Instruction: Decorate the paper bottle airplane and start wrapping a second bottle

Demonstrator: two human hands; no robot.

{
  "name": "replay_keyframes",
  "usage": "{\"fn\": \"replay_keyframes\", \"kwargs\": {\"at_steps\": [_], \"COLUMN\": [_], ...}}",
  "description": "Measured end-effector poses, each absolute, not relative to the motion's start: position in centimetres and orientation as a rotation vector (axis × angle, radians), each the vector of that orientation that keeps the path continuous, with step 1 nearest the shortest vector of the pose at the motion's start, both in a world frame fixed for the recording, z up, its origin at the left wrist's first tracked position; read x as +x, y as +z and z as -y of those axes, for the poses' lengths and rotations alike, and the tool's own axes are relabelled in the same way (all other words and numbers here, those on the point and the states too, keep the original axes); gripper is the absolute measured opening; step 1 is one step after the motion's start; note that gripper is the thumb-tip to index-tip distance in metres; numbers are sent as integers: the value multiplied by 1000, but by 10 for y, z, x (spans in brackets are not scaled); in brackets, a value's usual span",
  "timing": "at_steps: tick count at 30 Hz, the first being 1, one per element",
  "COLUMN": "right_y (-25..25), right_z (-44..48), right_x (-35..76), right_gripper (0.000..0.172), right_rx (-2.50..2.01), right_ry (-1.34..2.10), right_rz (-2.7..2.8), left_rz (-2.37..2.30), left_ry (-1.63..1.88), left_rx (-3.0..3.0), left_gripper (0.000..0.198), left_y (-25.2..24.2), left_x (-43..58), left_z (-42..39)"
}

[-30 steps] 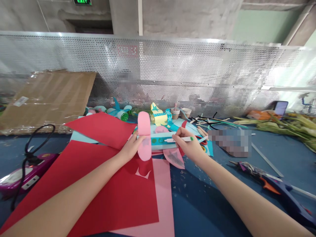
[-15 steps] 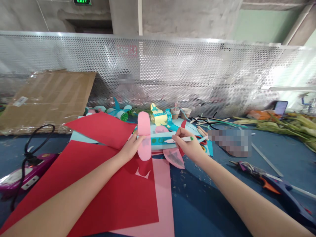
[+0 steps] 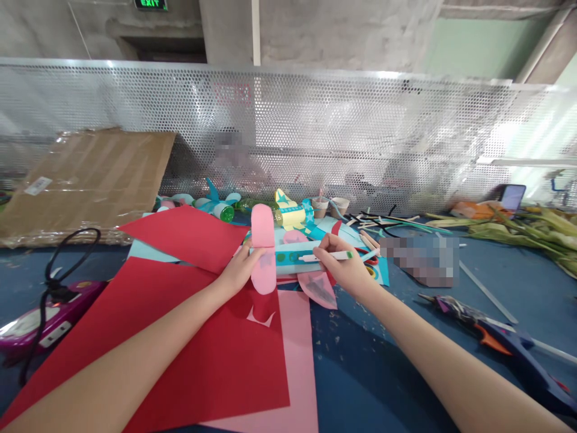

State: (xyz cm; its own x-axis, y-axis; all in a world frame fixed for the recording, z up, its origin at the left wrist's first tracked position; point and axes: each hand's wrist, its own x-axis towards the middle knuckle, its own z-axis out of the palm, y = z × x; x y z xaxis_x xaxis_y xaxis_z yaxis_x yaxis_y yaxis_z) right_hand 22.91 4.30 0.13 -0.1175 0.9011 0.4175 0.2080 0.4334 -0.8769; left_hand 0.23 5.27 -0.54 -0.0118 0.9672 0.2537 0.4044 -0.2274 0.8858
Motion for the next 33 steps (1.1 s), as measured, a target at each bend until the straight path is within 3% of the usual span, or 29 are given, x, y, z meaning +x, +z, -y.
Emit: {"fn": "replay_keyframes", "kwargs": {"at_steps": [33], "right_y": [-4], "right_z": [-46], "right_x": [229], "right_gripper": [26], "right_rx": [-992], "right_ry": [774], "right_rz": [1621], "left_rz": [-1424], "left_ry": [1220], "left_rx": [1645], "left_gripper": [43], "left_y": [-4], "left_x": [4], "left_z": [-51]}}
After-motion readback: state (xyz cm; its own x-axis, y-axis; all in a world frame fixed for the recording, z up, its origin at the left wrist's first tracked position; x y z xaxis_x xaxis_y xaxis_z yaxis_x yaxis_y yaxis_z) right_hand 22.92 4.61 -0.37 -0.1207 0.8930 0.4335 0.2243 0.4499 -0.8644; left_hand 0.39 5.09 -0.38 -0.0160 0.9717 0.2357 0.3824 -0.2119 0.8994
